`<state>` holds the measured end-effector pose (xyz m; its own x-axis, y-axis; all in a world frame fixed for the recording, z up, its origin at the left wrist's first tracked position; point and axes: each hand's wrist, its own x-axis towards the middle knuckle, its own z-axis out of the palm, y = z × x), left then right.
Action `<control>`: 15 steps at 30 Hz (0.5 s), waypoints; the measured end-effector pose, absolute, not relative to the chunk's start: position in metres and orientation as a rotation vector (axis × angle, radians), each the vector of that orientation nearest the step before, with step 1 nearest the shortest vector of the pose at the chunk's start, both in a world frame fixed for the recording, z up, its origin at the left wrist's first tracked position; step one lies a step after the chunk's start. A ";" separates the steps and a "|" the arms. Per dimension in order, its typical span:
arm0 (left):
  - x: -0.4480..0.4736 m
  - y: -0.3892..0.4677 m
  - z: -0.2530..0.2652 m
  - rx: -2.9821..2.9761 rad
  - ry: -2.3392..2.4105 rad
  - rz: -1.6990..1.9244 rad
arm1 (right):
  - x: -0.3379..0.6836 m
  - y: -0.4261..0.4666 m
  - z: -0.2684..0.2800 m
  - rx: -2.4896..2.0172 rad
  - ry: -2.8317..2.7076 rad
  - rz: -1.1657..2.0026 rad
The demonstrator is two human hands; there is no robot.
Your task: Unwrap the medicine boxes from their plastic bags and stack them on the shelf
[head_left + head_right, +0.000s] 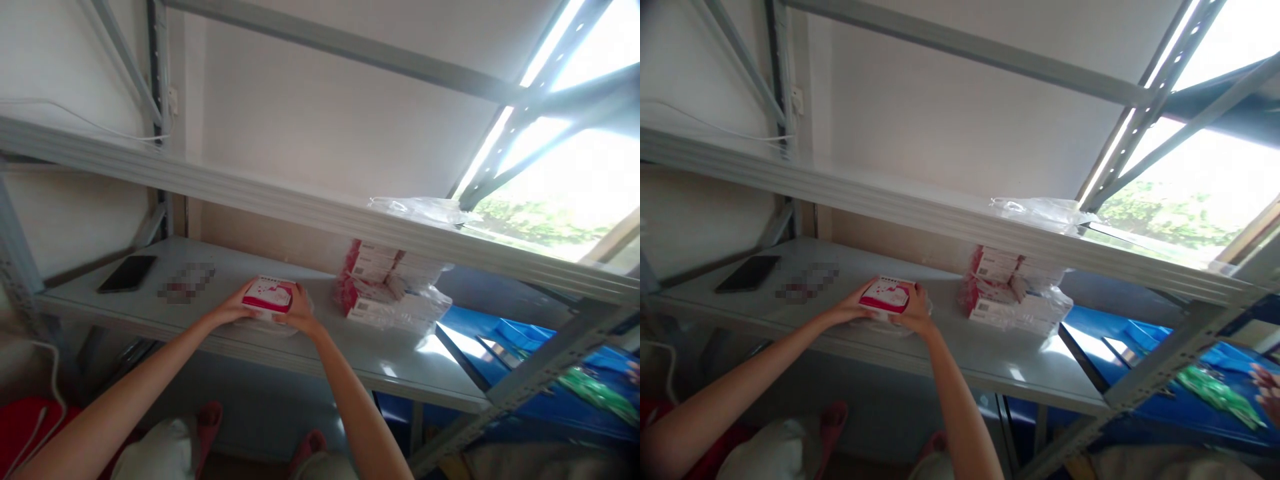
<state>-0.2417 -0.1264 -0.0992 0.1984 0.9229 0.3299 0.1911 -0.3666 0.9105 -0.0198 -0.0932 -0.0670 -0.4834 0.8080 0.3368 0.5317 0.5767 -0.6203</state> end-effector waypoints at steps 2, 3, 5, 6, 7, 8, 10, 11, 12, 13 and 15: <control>-0.237 -0.132 -0.087 1.733 1.094 1.281 | -0.015 -0.100 -0.054 -1.002 -2.142 0.612; -0.234 -0.135 -0.079 1.734 1.108 1.313 | -0.012 -0.102 -0.048 -0.964 -2.101 0.666; -0.228 -0.140 -0.064 1.711 1.090 1.359 | -0.005 -0.105 -0.036 -0.882 -2.003 0.829; -0.224 -0.142 -0.056 1.690 1.058 1.373 | -0.002 -0.106 -0.031 -0.843 -1.947 0.919; -0.221 -0.144 -0.050 1.666 1.023 1.384 | 0.000 -0.108 -0.026 -0.809 -1.888 1.002; -0.218 -0.146 -0.044 1.645 0.992 1.389 | 0.001 -0.109 -0.022 -0.779 -1.830 1.073; -0.214 -0.150 -0.037 1.608 0.958 1.398 | 0.001 -0.113 -0.016 -0.723 -1.727 1.174; -0.213 -0.152 -0.036 1.593 0.957 1.400 | 0.000 -0.115 -0.015 -0.700 -1.687 1.209; -0.213 -0.155 -0.036 1.578 0.967 1.396 | 0.000 -0.117 -0.014 -0.680 -1.658 1.237; -0.213 -0.157 -0.037 1.561 0.982 1.388 | -0.001 -0.120 -0.014 -0.663 -1.639 1.259; -0.216 -0.161 -0.040 1.528 1.009 1.375 | -0.002 -0.123 -0.016 -0.634 -1.625 1.288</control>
